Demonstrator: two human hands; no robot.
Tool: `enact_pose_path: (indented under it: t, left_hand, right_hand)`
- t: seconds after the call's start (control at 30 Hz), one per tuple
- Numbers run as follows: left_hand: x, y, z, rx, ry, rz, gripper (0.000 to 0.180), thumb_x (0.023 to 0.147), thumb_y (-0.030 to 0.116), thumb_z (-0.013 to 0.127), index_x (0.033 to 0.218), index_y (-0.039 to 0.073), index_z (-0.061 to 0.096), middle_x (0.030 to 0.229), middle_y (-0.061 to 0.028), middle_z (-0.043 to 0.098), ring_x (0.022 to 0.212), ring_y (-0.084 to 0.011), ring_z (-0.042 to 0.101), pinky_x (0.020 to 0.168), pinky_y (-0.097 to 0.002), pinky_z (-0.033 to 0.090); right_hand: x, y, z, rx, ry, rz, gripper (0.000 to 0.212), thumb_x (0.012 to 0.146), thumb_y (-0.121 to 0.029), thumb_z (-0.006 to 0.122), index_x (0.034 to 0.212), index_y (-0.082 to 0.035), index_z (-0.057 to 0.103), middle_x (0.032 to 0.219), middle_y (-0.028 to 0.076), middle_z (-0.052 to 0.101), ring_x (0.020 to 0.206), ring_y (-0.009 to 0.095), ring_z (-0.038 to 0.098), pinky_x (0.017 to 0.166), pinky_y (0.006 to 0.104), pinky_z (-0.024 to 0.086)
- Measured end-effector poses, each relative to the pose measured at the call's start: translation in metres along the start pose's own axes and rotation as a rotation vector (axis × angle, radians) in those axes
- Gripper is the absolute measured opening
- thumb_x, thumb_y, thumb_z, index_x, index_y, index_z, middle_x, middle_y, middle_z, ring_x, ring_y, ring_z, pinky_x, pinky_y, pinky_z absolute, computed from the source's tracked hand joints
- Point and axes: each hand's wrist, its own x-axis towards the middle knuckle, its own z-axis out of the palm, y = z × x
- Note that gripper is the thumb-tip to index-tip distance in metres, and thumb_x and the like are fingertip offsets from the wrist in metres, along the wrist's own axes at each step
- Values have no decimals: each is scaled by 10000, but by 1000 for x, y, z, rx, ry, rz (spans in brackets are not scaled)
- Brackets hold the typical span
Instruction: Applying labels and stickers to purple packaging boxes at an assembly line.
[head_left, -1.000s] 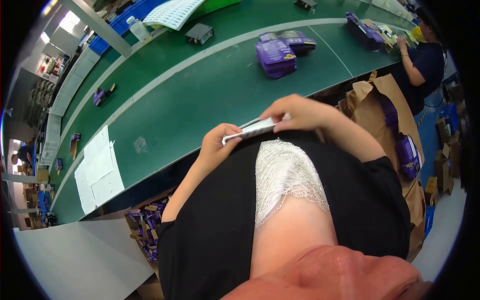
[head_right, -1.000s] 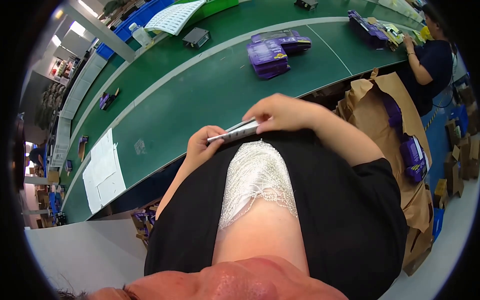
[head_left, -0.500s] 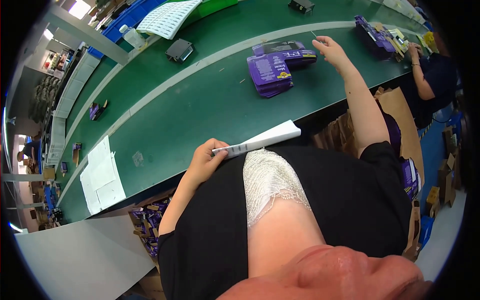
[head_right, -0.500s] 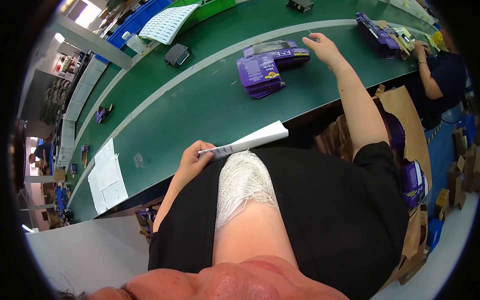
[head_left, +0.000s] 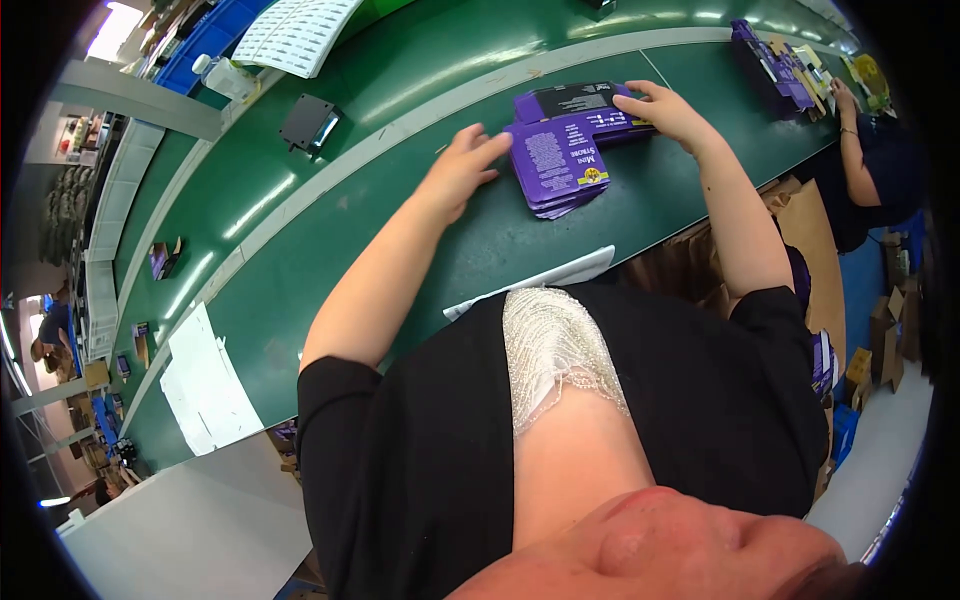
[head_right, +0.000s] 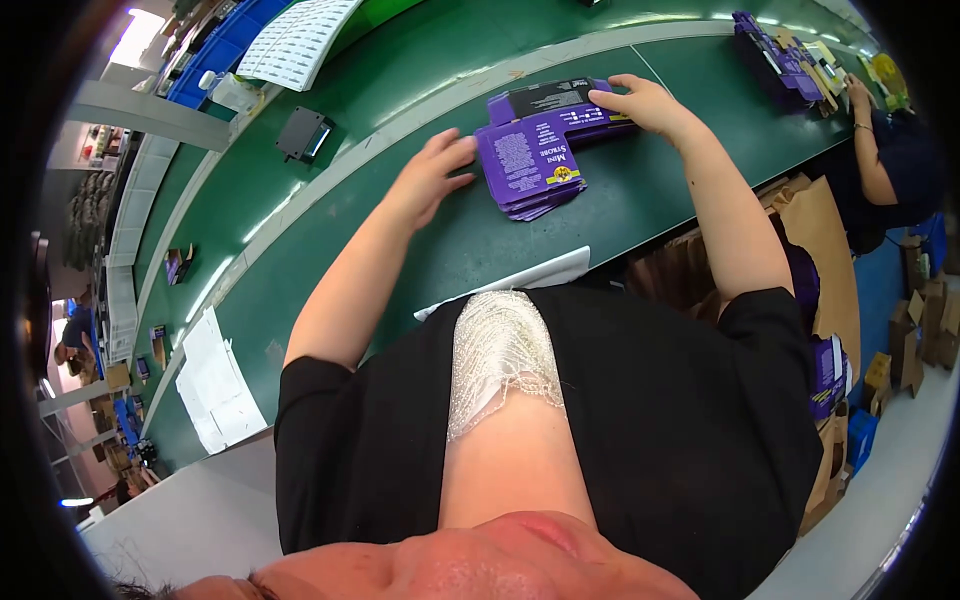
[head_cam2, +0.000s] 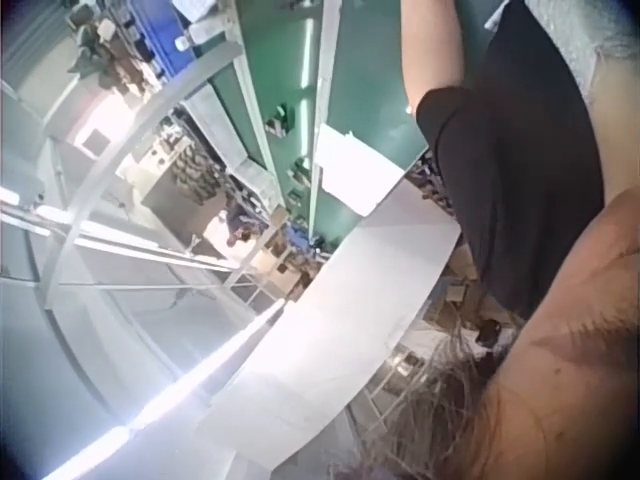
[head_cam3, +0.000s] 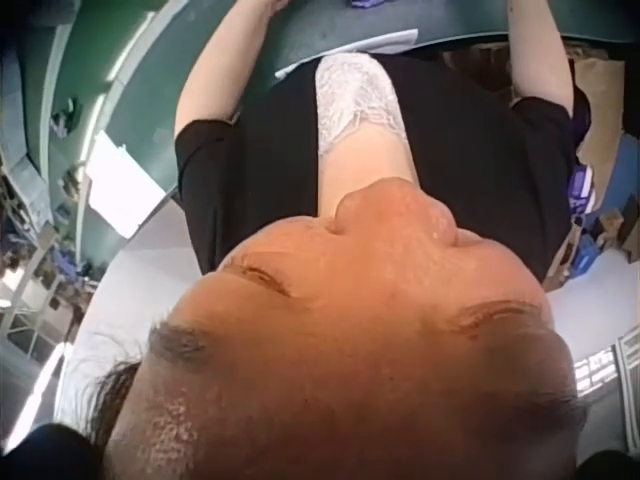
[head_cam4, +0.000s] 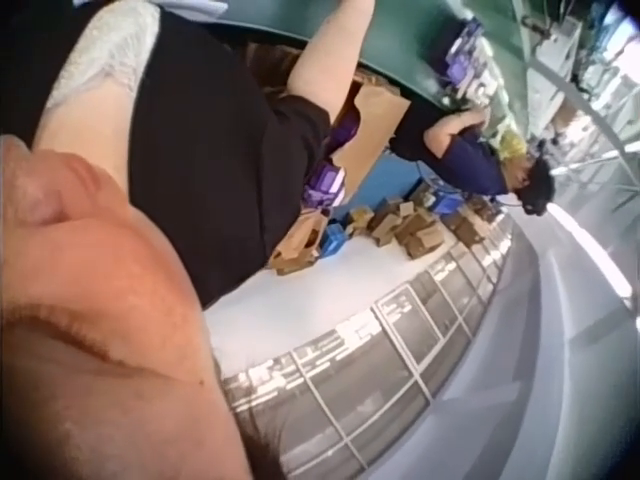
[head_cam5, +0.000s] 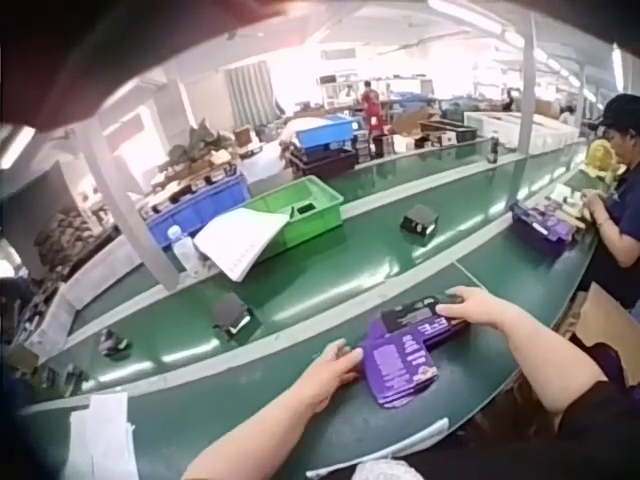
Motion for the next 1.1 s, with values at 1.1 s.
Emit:
enact_pose_path:
  t: [1.1]
  left_hand:
    - [-241,-111,-61,368,38,235,98,874,116,742,860,41,681,714,-10,625,599,-82,493,582,-219,422]
  right_hand:
    - [-248,-79,222,-445,-35,-1235,170,821,-109,683,974,-40,658,917,68,606,837,245,580,796,330,494]
